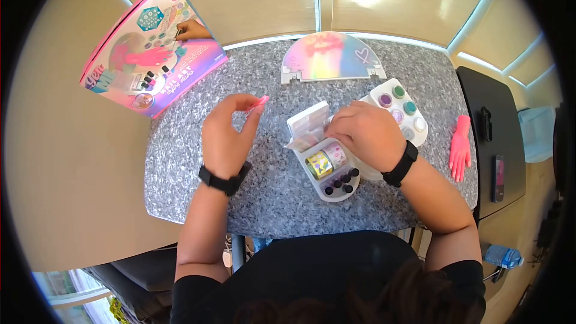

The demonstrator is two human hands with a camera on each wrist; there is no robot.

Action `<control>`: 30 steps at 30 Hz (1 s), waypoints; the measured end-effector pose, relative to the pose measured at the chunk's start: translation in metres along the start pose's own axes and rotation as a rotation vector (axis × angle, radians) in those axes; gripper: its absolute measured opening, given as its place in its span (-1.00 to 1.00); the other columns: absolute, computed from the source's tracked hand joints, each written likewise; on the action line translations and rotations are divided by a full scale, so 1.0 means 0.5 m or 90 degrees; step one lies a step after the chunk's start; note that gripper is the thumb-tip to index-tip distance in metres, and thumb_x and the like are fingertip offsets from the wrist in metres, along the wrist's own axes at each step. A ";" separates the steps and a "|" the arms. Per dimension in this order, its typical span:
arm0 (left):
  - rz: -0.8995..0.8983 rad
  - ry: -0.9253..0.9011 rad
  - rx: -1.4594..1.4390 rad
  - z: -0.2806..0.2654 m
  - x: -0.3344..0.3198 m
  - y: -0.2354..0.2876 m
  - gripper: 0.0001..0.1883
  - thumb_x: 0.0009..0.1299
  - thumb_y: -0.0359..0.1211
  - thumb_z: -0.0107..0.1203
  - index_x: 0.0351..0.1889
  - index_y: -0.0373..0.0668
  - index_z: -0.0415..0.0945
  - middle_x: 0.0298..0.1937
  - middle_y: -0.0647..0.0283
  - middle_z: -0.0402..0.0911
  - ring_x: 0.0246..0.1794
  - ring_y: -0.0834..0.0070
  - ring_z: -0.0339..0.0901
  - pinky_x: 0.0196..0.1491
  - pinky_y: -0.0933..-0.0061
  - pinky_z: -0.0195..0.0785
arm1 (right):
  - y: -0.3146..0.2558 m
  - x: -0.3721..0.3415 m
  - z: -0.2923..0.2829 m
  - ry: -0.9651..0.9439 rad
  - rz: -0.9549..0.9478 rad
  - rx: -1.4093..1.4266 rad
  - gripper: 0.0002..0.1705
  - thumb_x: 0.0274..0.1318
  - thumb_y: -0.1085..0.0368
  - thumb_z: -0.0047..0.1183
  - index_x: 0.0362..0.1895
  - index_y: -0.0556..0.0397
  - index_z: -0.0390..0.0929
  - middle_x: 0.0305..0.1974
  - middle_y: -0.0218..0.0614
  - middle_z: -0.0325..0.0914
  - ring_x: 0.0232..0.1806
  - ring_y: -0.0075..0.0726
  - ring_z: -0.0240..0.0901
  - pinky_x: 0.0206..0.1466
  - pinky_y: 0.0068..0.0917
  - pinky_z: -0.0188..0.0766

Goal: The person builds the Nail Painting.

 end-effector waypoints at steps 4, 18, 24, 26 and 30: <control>0.199 0.127 -0.035 -0.035 -0.057 0.110 -0.77 0.37 -0.43 0.59 -0.06 -0.12 0.81 -0.12 0.26 0.90 -0.15 0.38 0.82 0.03 0.30 0.57 | -0.048 0.001 -0.050 0.096 0.001 0.053 -0.87 0.22 0.27 0.45 -0.14 -0.13 0.90 -0.20 -0.42 0.82 -0.12 -0.14 0.75 -0.08 -0.21 0.67; 0.329 0.029 -0.014 0.011 -0.129 0.194 -0.59 0.20 -0.19 0.73 -0.04 0.07 0.80 -0.11 0.51 0.93 -0.22 0.53 0.81 0.04 0.33 0.38 | -0.092 -0.053 -0.108 0.147 0.009 0.429 -0.74 0.20 0.50 0.55 -0.05 -0.04 0.89 -0.09 -0.38 0.88 -0.38 -0.52 0.63 -0.40 -0.52 0.46; 0.206 0.017 -0.018 -0.002 -0.163 0.145 -0.28 0.32 -0.14 0.68 0.37 -0.21 0.62 0.32 0.08 0.79 0.14 0.26 0.73 0.26 0.18 0.46 | -0.014 -0.052 -0.101 0.112 0.200 0.308 -0.82 0.27 0.39 0.51 -0.06 -0.04 0.88 -0.07 -0.46 0.84 -0.30 -0.61 0.54 -0.27 -0.55 0.44; 0.132 0.024 -0.071 -0.002 -0.176 0.115 -0.36 0.56 -0.14 0.42 0.49 -0.26 0.50 0.45 0.01 0.68 0.16 0.27 0.67 0.33 0.19 0.44 | 0.015 -0.042 -0.082 0.098 0.199 0.312 -0.84 0.29 0.40 0.48 -0.06 -0.04 0.87 -0.08 -0.44 0.83 -0.29 -0.57 0.53 -0.24 -0.51 0.45; 0.065 0.029 -0.154 0.016 -0.196 0.084 -0.48 0.67 -0.21 0.17 0.49 -0.26 0.51 0.50 0.06 0.63 0.24 0.31 0.62 0.36 0.19 0.41 | 0.020 -0.022 -0.043 0.089 0.170 0.243 -0.87 0.25 0.35 0.47 -0.12 -0.01 0.85 -0.15 -0.22 0.80 -0.29 -0.18 0.67 -0.14 -0.27 0.60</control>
Point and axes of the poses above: each hand's wrist, its own x-axis towards the middle knuckle, its own z-axis out of the palm, y = z × x, the point moved 2 cm from there along x, towards the middle knuckle
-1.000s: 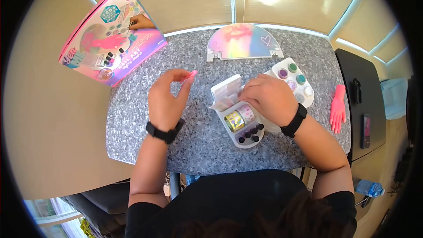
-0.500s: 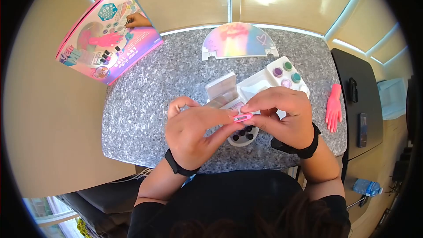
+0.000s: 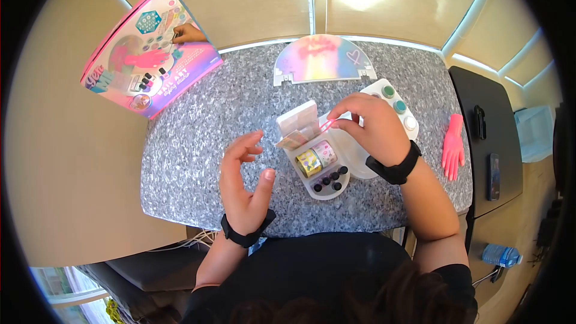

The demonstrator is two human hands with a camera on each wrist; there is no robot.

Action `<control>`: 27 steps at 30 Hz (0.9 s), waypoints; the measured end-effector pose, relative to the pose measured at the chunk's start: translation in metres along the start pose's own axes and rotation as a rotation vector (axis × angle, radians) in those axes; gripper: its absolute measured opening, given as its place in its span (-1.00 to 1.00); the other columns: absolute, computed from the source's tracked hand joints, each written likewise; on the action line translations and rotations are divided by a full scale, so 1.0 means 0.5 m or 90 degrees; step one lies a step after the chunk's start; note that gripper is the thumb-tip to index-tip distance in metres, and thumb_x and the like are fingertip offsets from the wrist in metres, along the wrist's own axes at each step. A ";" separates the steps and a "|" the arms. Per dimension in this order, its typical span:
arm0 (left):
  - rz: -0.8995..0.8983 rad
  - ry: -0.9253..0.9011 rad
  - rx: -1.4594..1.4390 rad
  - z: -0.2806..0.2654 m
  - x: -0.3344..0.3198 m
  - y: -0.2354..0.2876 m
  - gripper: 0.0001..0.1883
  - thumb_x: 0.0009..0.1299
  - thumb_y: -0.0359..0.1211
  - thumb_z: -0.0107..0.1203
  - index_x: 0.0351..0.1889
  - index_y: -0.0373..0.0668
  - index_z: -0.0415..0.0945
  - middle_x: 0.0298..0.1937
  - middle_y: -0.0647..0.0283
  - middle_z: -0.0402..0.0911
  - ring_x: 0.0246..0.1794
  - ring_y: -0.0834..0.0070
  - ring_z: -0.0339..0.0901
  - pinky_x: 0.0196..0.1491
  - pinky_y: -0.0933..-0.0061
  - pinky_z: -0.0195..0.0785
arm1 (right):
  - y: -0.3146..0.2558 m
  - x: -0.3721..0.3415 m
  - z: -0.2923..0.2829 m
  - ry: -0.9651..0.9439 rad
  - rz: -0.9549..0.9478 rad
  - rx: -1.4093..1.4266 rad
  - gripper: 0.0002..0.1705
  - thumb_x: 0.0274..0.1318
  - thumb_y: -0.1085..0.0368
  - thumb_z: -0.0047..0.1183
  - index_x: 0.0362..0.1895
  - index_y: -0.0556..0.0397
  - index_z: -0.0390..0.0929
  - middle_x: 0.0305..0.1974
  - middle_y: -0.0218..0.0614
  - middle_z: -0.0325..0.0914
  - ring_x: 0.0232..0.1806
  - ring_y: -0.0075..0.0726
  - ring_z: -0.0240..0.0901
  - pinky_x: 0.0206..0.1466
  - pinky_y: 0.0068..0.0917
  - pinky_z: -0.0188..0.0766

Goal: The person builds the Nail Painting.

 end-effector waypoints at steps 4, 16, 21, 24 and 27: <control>-0.083 -0.035 -0.044 0.002 -0.007 -0.018 -0.44 0.60 -0.33 0.28 0.53 -0.25 0.48 0.53 -0.02 0.57 0.30 0.23 0.63 0.36 0.16 0.45 | 0.000 0.002 0.031 -0.022 -0.026 -0.045 -0.84 0.25 0.40 0.46 -0.09 -0.02 0.87 -0.16 -0.24 0.78 -0.24 -0.18 0.67 -0.12 -0.31 0.59; -0.291 -0.147 -0.251 0.026 -0.025 -0.028 -0.29 0.70 -0.30 0.23 0.73 -0.29 0.21 0.69 -0.09 0.40 0.64 0.04 0.46 0.58 0.07 0.37 | -0.042 -0.062 -0.030 0.023 -0.087 -0.296 -0.54 0.19 0.26 0.50 0.20 -0.07 0.84 0.17 -0.20 0.75 0.23 0.07 0.62 0.33 -0.07 0.56; -0.331 -0.180 -0.308 0.032 -0.024 -0.032 -0.24 0.72 -0.31 0.21 0.78 -0.30 0.11 0.75 -0.17 0.32 0.74 -0.04 0.36 0.61 0.05 0.34 | 0.110 -0.209 -0.202 0.295 0.172 -0.598 -0.30 0.16 0.22 0.57 0.41 -0.05 0.70 0.36 0.00 0.65 0.38 0.26 0.53 0.48 0.06 0.49; -0.318 -0.194 -0.278 0.032 -0.015 -0.029 -0.23 0.72 -0.31 0.21 0.79 -0.30 0.10 0.76 -0.20 0.30 0.72 -0.03 0.38 0.61 0.04 0.33 | 0.159 -0.305 -0.246 0.244 0.393 -0.688 -0.17 0.18 0.14 0.57 0.53 -0.09 0.59 0.45 0.06 0.57 0.42 0.30 0.53 0.48 0.08 0.51; -0.313 -0.205 -0.243 0.034 -0.009 -0.022 -0.22 0.71 -0.31 0.22 0.79 -0.30 0.10 0.76 -0.23 0.30 0.71 0.00 0.40 0.63 0.02 0.30 | 0.191 -0.364 -0.245 0.157 0.505 -0.646 -0.10 0.23 0.10 0.52 0.63 -0.10 0.49 0.49 0.11 0.53 0.42 0.36 0.54 0.47 0.10 0.53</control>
Point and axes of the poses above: each hand's wrist, its own x-axis towards the middle knuckle, its own z-axis out of the palm, y = z × x, the point moved 2 cm from there along x, towards the middle knuckle
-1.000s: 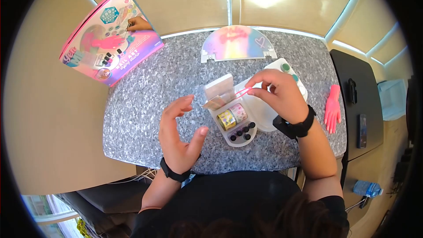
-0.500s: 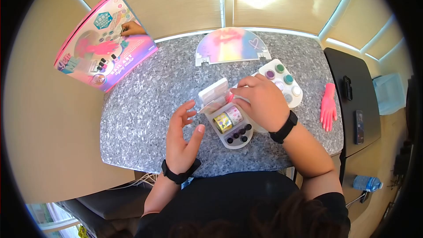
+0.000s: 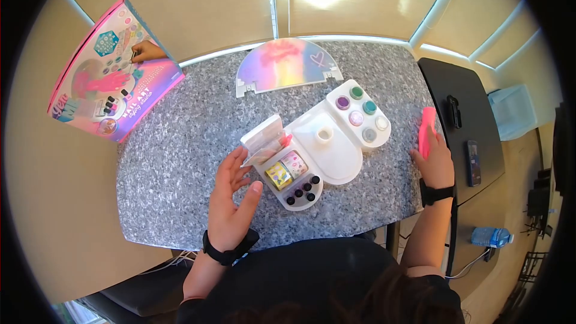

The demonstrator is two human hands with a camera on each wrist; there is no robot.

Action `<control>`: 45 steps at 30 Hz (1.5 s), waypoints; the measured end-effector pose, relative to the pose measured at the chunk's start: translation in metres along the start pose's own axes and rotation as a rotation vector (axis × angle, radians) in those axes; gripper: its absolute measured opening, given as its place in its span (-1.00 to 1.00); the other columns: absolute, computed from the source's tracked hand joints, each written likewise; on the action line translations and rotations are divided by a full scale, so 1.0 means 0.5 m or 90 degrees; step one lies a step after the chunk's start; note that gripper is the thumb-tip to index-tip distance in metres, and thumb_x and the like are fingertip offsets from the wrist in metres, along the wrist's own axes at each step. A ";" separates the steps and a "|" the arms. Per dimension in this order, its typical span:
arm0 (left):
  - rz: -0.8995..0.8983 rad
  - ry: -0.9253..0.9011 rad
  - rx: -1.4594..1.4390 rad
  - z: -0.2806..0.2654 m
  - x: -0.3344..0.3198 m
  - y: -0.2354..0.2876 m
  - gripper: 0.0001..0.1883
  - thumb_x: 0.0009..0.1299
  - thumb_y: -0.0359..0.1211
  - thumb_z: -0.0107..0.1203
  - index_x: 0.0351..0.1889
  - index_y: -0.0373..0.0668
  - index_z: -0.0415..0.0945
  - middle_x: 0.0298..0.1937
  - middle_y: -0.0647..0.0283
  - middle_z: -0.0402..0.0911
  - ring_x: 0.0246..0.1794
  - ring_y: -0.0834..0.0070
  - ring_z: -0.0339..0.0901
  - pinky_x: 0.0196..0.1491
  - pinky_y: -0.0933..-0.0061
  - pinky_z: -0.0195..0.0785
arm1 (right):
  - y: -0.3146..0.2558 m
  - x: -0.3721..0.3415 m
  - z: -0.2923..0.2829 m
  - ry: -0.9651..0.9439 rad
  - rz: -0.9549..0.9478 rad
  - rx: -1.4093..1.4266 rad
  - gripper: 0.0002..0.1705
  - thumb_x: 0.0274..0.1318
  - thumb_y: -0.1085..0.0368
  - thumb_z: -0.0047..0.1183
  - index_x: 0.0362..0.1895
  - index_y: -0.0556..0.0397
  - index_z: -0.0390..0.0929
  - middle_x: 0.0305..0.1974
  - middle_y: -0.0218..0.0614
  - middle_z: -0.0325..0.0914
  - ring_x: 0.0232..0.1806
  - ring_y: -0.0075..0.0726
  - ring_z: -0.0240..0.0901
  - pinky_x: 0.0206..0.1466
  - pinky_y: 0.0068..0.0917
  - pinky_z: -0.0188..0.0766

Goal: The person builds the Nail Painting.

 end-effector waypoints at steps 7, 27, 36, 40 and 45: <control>0.044 0.003 0.076 0.003 0.002 0.000 -0.26 0.71 -0.31 0.17 0.79 -0.23 0.16 0.65 -0.09 0.45 0.65 0.09 0.45 0.66 0.00 0.26 | 0.003 0.047 0.002 -0.064 0.026 0.148 -0.03 0.14 0.21 0.41 0.68 -0.05 0.45 0.44 0.18 0.58 0.40 0.37 0.58 0.44 0.09 0.55; 0.086 0.042 0.060 -0.012 -0.009 -0.019 -0.37 0.69 -0.35 0.21 0.68 -0.23 0.37 0.66 0.00 0.48 0.68 0.14 0.42 0.68 0.02 0.25 | -0.299 -0.080 -0.093 -0.127 -0.338 0.709 -0.14 0.14 0.30 0.37 0.59 0.16 0.58 0.52 0.04 0.63 0.41 -0.05 0.66 0.47 -0.16 0.56; 0.086 0.054 0.063 -0.020 -0.013 -0.024 -0.40 0.69 -0.37 0.20 0.67 -0.24 0.39 0.66 0.01 0.51 0.67 0.15 0.45 0.69 0.04 0.25 | -0.362 -0.086 -0.097 0.067 -0.356 0.438 -0.26 -0.07 0.28 0.49 0.32 0.06 0.81 0.38 -0.01 0.74 0.32 0.18 0.61 0.48 -0.02 0.51; 0.069 0.042 0.023 -0.015 -0.017 -0.037 -0.43 0.70 -0.39 0.19 0.65 -0.27 0.42 0.64 0.01 0.55 0.65 0.16 0.49 0.66 0.09 0.30 | -0.373 -0.086 -0.102 0.063 -0.391 0.416 -0.31 -0.10 0.29 0.50 0.26 0.01 0.83 0.39 -0.03 0.72 0.33 0.20 0.56 0.48 0.03 0.51; 0.047 0.034 -0.001 -0.009 -0.010 -0.030 -0.43 0.71 -0.38 0.20 0.64 -0.28 0.44 0.62 -0.01 0.57 0.65 0.15 0.50 0.67 0.12 0.28 | -0.373 -0.096 -0.086 0.051 -0.432 0.379 -0.34 -0.05 0.24 0.53 0.25 -0.02 0.82 0.44 -0.06 0.63 0.39 0.28 0.48 0.51 0.05 0.52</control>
Point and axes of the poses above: each hand's wrist, its own x-axis towards the middle knuckle, its own z-axis out of the palm, y = z × x, the point moved 2 cm from there along x, towards the middle knuckle
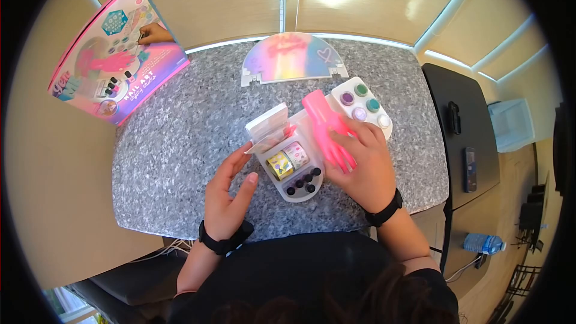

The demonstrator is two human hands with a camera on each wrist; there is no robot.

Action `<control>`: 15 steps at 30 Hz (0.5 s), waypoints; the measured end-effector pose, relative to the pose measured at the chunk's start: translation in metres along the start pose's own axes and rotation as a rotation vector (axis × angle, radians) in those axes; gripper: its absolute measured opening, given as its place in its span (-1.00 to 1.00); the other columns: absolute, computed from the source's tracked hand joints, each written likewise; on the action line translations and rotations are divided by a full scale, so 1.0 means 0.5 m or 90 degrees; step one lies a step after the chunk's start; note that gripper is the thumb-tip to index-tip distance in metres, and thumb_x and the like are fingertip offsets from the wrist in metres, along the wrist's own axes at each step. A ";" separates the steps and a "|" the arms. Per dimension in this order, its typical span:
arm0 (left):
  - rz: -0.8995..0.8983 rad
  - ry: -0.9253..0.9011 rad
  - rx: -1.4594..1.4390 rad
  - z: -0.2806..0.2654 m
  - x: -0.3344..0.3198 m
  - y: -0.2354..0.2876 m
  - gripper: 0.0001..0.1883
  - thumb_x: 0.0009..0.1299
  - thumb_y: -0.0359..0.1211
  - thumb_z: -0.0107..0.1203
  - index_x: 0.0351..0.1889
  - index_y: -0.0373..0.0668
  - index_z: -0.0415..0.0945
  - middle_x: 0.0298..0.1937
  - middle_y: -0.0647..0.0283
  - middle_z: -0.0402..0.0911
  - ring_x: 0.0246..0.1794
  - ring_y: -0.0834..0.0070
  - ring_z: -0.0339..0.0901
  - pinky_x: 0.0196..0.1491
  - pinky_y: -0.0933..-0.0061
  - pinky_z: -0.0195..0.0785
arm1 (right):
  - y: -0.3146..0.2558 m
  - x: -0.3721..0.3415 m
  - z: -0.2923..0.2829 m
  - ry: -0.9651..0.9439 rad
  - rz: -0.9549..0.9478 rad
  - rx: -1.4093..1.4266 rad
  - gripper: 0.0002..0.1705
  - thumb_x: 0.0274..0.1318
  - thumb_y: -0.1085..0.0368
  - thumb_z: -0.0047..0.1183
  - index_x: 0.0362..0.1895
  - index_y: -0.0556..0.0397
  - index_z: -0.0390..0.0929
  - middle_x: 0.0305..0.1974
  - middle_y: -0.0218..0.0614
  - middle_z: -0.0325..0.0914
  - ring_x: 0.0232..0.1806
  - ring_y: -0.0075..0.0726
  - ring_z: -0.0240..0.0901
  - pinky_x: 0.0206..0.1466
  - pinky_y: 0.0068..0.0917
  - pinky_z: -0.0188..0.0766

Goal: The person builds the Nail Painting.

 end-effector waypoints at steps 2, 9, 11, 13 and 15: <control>-0.007 -0.015 0.003 -0.001 0.003 0.000 -0.42 0.73 -0.38 0.18 0.67 -0.30 0.41 0.64 -0.04 0.55 0.67 0.14 0.49 0.67 0.12 0.28 | 0.000 0.001 -0.001 -0.007 0.001 0.002 -0.33 -0.05 0.24 0.54 0.26 -0.01 0.81 0.45 -0.05 0.61 0.41 0.29 0.46 0.54 0.05 0.50; -0.024 0.000 -0.145 -0.010 0.044 -0.049 -0.37 0.82 -0.31 0.04 0.77 -0.35 0.21 0.76 -0.10 0.35 0.80 0.10 0.27 0.77 0.05 0.11 | -0.023 0.017 -0.024 -0.076 -0.045 0.004 -0.32 0.08 0.13 0.58 0.31 0.02 0.77 0.37 0.01 0.58 0.30 0.26 0.49 0.45 0.04 0.52; -0.036 -0.051 -0.122 -0.022 0.082 -0.030 -0.33 0.88 -0.13 -0.09 0.80 -0.33 0.16 0.81 -0.09 0.27 0.85 0.11 0.16 0.80 0.04 0.03 | -0.034 0.025 -0.020 -0.080 -0.053 0.007 -0.32 0.11 0.10 0.57 0.32 0.03 0.76 0.33 0.02 0.58 0.27 0.24 0.50 0.41 0.03 0.53; -0.036 -0.085 -0.180 -0.023 0.135 -0.011 -0.29 0.88 -0.03 -0.10 0.79 -0.33 0.18 0.78 -0.05 0.32 0.81 0.16 0.24 0.79 0.06 0.03 | -0.045 0.030 -0.013 -0.082 -0.075 -0.020 -0.33 0.16 0.05 0.52 0.32 0.05 0.76 0.22 0.03 0.57 0.21 0.21 0.51 0.31 0.03 0.55; -0.039 -0.119 -0.233 -0.024 0.170 0.013 -0.24 0.87 0.07 -0.11 0.78 -0.32 0.20 0.75 -0.01 0.38 0.76 0.21 0.32 0.79 0.07 0.03 | -0.051 0.041 -0.001 -0.080 -0.074 -0.048 -0.33 0.17 0.04 0.51 0.33 0.05 0.75 0.18 0.03 0.57 0.18 0.21 0.51 0.26 0.01 0.54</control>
Point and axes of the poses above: each hand's wrist, its own x-axis towards the middle knuckle, its own z-axis out of the palm, y = z × x, the point moved 2 cm from there along x, towards the middle knuckle
